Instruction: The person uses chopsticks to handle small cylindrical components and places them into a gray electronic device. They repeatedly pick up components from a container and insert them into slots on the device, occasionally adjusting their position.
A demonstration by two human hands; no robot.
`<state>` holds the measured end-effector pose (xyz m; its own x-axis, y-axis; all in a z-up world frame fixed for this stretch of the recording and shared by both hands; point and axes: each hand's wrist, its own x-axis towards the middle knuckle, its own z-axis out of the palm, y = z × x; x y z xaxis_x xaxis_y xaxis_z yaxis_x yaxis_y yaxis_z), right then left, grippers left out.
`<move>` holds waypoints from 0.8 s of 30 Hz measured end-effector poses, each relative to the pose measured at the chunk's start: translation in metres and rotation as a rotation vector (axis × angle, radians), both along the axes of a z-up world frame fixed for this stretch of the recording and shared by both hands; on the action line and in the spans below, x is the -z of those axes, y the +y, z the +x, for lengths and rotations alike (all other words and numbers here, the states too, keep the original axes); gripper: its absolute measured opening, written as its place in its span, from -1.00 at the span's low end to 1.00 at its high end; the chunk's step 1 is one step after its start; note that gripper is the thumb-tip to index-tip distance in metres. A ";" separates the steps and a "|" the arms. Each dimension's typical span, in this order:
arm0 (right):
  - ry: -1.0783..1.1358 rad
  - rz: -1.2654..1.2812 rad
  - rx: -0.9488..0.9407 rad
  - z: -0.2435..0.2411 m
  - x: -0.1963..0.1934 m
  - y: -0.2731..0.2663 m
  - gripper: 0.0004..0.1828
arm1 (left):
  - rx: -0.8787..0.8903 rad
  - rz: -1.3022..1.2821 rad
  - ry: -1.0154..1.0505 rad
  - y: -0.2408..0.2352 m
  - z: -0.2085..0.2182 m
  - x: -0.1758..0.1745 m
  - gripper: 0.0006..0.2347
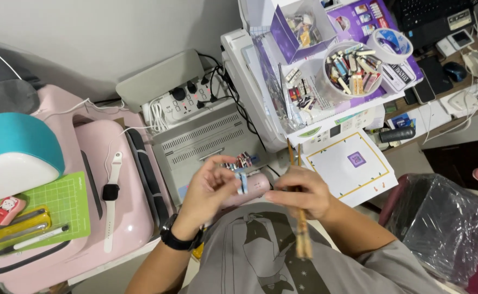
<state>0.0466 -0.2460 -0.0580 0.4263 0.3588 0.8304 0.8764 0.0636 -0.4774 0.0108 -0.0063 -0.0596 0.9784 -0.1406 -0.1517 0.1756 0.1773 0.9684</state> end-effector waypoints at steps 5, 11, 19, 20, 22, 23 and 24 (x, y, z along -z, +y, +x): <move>0.039 0.242 -0.040 -0.011 0.009 -0.032 -0.67 | -0.234 0.494 0.193 0.020 0.021 0.090 -0.81; 0.245 0.384 -0.076 -0.028 -0.013 -0.055 -0.59 | -0.194 0.634 0.383 0.029 0.047 0.277 -0.84; 0.216 0.294 0.144 -0.036 0.000 -0.057 -0.49 | -0.085 0.841 0.470 0.028 0.064 0.343 -0.72; 0.242 0.277 0.223 -0.040 0.001 -0.056 -0.44 | -0.103 0.922 0.432 0.027 0.066 0.346 -0.72; 0.261 0.261 0.319 -0.046 0.005 -0.059 -0.39 | -0.109 1.001 0.380 0.023 0.065 0.332 -0.71; 0.296 0.281 0.318 -0.049 0.009 -0.062 -0.37 | -0.191 0.989 0.302 0.019 0.061 0.314 -0.75; 0.330 0.302 0.320 -0.053 0.013 -0.065 -0.35 | -0.271 0.974 0.221 0.017 0.057 0.297 -0.78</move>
<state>-0.0065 -0.3106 -0.0713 0.7302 -0.0655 0.6801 0.6813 -0.0050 -0.7320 0.0680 0.0106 -0.3563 0.8953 0.3600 -0.2623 0.4382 -0.6060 0.6638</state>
